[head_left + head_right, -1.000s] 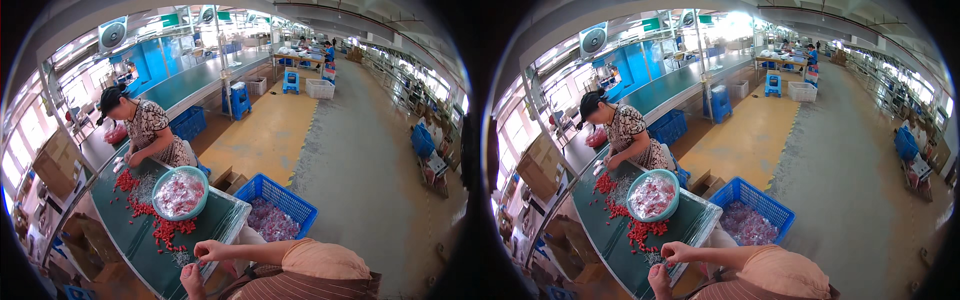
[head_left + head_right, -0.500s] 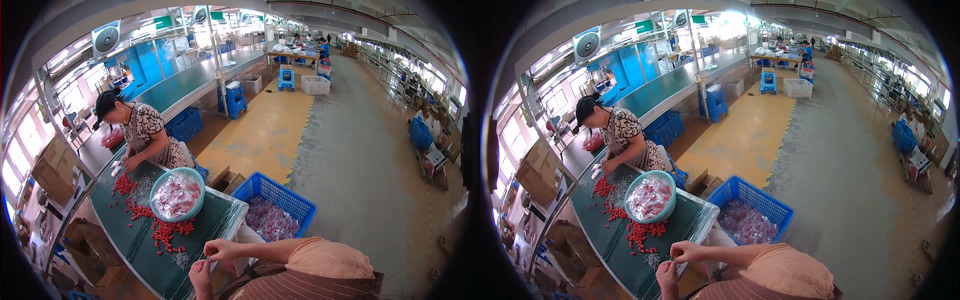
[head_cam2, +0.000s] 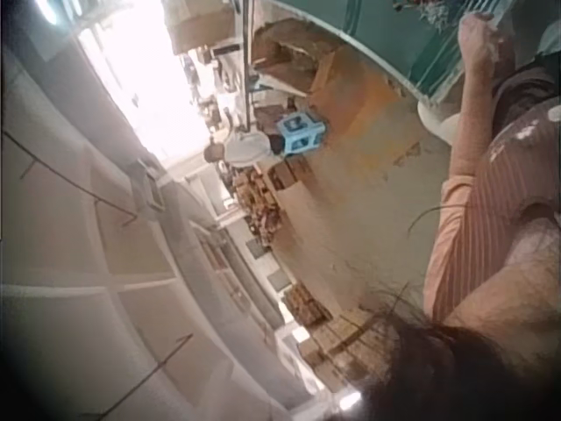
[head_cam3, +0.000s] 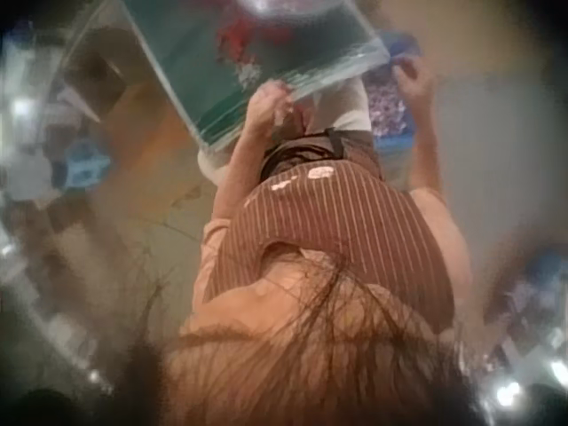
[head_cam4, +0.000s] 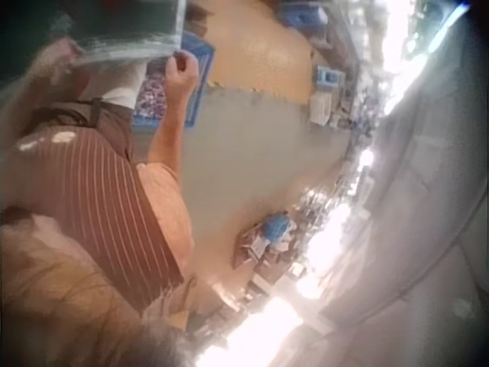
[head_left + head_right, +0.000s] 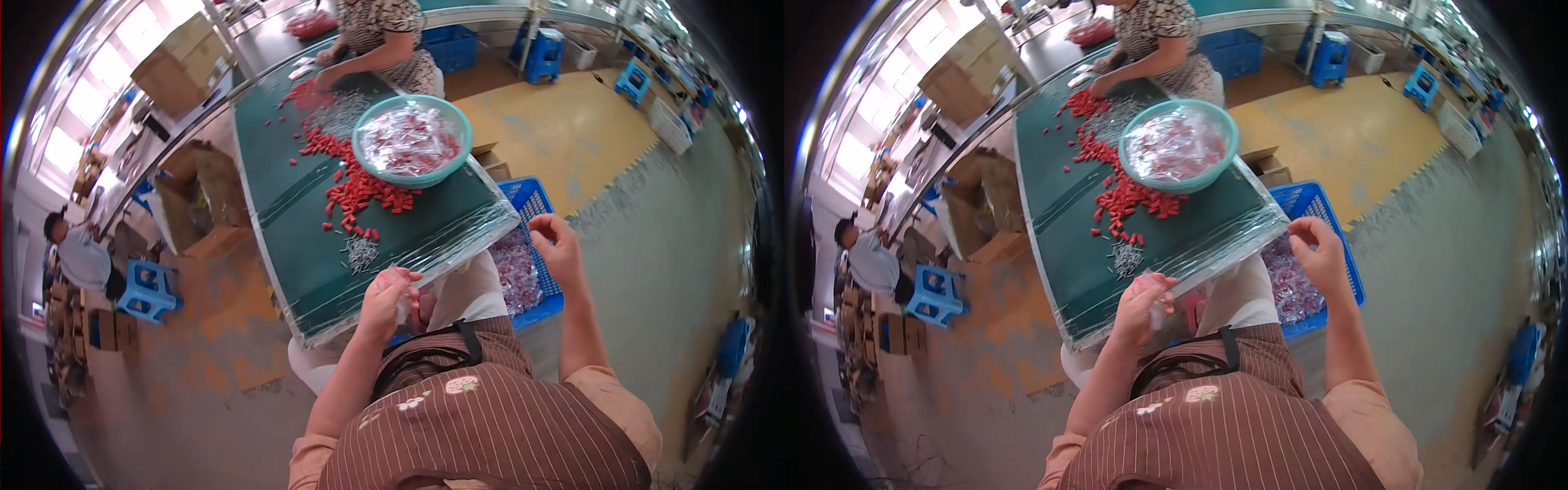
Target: Assembling small red and silver electronic components on a production line.
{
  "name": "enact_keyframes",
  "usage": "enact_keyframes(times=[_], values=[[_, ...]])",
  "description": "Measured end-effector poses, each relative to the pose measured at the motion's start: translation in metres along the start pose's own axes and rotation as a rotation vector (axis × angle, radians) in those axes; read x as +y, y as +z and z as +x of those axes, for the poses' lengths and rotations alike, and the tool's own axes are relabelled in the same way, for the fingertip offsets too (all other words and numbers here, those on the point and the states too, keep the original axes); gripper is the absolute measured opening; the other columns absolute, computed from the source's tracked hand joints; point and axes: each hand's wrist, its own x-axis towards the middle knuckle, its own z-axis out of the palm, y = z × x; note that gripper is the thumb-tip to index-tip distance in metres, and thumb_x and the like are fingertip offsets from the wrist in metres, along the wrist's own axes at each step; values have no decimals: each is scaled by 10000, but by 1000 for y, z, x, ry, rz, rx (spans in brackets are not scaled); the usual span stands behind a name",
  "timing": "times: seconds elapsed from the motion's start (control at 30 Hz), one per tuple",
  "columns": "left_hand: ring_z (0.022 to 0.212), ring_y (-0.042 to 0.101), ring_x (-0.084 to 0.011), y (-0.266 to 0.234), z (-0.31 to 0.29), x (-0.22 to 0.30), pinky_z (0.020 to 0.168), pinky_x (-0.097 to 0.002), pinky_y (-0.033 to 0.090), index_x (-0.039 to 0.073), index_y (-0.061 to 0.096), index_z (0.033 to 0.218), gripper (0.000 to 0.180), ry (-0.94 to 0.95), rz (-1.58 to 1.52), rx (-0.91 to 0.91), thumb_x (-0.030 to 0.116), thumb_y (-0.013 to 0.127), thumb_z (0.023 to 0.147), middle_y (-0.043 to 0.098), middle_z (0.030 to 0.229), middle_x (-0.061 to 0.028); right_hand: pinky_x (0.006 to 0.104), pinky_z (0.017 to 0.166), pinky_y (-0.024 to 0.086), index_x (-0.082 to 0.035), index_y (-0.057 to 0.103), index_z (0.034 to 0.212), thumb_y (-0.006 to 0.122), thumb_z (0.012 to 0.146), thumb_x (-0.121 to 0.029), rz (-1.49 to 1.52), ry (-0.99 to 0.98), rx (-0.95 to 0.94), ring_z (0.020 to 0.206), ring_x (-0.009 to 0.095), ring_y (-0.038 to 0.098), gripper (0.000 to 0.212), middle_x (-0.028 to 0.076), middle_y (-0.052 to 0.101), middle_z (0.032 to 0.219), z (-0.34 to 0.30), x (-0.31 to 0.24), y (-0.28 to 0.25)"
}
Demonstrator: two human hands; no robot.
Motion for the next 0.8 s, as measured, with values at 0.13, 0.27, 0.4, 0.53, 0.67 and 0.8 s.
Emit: enact_keyframes(times=[0.13,0.27,0.4,0.53,0.67,0.8], values=[[662,556,-128,-2,-10,1,493,-218,456,26,550,955,143,15,52,85,142,557,871,599,946,-119,234,705,453,-7,587,930,578,785,-21,134,50,-190,765,89,552,146,35,592,822,-10,-3,48],[613,536,-111,-9,-15,-3,454,-214,432,29,583,894,187,54,17,107,212,597,862,594,836,-69,240,704,453,-1,590,937,586,797,-52,204,31,-411,778,95,554,149,39,584,831,-21,-24,96],[563,510,-93,-6,-18,-5,442,-207,410,49,593,907,205,13,23,101,247,609,856,546,712,-11,247,698,455,-4,595,934,588,803,-72,317,55,-497,776,114,562,147,42,580,825,-29,-36,134],[546,504,-89,0,-21,-7,432,-201,393,63,590,941,200,24,33,57,247,596,865,519,664,7,258,687,459,-13,597,902,585,807,-91,332,31,-602,777,138,570,123,58,574,851,-31,-28,156],[552,524,-97,2,-21,-6,429,-205,404,65,573,978,185,33,82,65,221,567,879,568,722,-22,272,671,465,-9,590,877,574,808,-94,285,1,-595,763,147,574,111,78,567,829,-30,-20,157],[581,566,-110,14,-22,-1,442,-196,435,50,560,1015,184,99,6,104,177,553,882,612,799,-55,280,648,470,4,576,876,565,812,-103,277,36,-533,743,154,585,125,86,568,792,-31,-10,151]])
